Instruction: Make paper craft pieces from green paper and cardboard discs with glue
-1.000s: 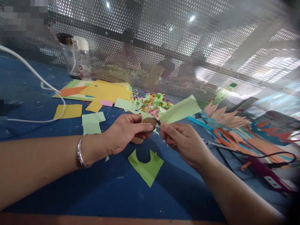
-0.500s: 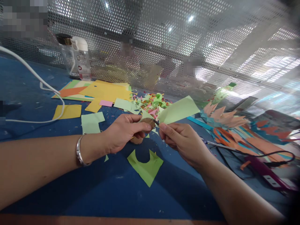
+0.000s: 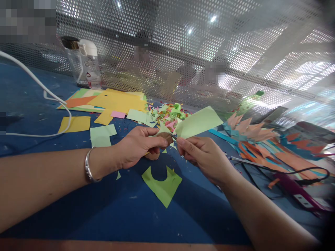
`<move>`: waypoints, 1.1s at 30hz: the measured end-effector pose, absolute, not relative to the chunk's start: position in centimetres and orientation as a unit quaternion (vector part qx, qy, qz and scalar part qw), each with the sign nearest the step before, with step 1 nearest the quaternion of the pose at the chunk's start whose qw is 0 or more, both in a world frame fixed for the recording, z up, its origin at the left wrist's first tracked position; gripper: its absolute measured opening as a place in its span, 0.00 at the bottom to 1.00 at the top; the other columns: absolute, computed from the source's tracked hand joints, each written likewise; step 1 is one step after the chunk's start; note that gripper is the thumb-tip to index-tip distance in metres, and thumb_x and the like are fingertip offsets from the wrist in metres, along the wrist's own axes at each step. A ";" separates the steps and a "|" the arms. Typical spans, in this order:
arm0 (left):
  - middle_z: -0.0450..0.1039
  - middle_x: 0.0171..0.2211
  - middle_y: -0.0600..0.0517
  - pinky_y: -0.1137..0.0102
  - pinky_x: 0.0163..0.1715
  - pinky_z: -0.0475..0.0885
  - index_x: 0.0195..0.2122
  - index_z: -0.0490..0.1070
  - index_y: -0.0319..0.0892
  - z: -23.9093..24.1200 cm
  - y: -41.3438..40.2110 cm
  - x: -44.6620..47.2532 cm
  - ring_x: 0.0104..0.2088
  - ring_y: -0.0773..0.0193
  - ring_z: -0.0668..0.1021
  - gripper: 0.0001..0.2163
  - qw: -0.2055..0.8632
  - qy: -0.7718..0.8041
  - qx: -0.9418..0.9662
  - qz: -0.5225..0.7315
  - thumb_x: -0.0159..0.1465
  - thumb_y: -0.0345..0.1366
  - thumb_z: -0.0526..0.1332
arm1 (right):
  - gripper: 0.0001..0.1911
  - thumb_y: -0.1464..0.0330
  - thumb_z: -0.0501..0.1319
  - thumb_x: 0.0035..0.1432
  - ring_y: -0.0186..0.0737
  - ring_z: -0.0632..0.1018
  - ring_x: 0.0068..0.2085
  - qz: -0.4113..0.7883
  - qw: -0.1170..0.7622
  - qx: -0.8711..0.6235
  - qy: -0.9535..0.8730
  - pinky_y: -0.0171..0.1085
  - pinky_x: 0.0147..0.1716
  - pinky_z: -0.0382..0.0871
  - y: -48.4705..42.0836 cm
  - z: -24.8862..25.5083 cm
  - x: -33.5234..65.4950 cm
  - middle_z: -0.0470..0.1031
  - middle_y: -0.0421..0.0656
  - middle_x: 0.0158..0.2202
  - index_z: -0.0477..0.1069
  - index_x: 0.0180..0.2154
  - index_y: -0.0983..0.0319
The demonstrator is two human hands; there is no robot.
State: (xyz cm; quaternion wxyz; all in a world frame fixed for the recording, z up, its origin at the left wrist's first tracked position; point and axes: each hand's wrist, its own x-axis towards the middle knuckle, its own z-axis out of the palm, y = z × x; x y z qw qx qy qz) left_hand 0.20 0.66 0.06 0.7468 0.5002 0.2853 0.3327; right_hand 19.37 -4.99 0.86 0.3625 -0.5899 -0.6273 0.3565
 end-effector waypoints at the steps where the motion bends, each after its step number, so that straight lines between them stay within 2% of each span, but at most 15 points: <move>1: 0.60 0.17 0.56 0.72 0.21 0.55 0.21 0.70 0.38 0.0 0.7 0.2 0.20 0.73 0.62 0.07 0.747 0.282 0.502 0.331 0.51 0.31 0.68 | 0.28 0.45 0.59 0.58 0.28 0.52 0.18 0.353 0.362 -0.590 -0.630 0.32 0.17 0.42 -5.0 0.9 19.4 0.52 0.33 0.16 0.66 0.22 0.61; 19: 0.62 0.19 0.56 0.72 0.22 0.51 0.23 0.72 0.36 0.0 1.0 0.0 0.20 0.75 0.62 0.05 0.760 0.266 0.511 0.302 0.52 0.29 0.68 | 0.26 0.48 0.56 0.63 0.28 0.52 0.19 0.339 0.331 -0.572 -0.670 0.32 0.17 0.43 -5.0 1.0 19.7 0.51 0.32 0.17 0.64 0.23 0.61; 33: 0.58 0.18 0.59 0.71 0.22 0.49 0.22 0.70 0.37 -0.3 1.5 0.1 0.19 0.75 0.59 0.07 0.784 0.230 0.491 0.301 0.49 0.27 0.69 | 0.27 0.47 0.56 0.63 0.28 0.54 0.19 0.321 0.318 -0.570 -0.686 0.32 0.18 0.45 -4.7 0.9 20.2 0.53 0.33 0.17 0.65 0.23 0.61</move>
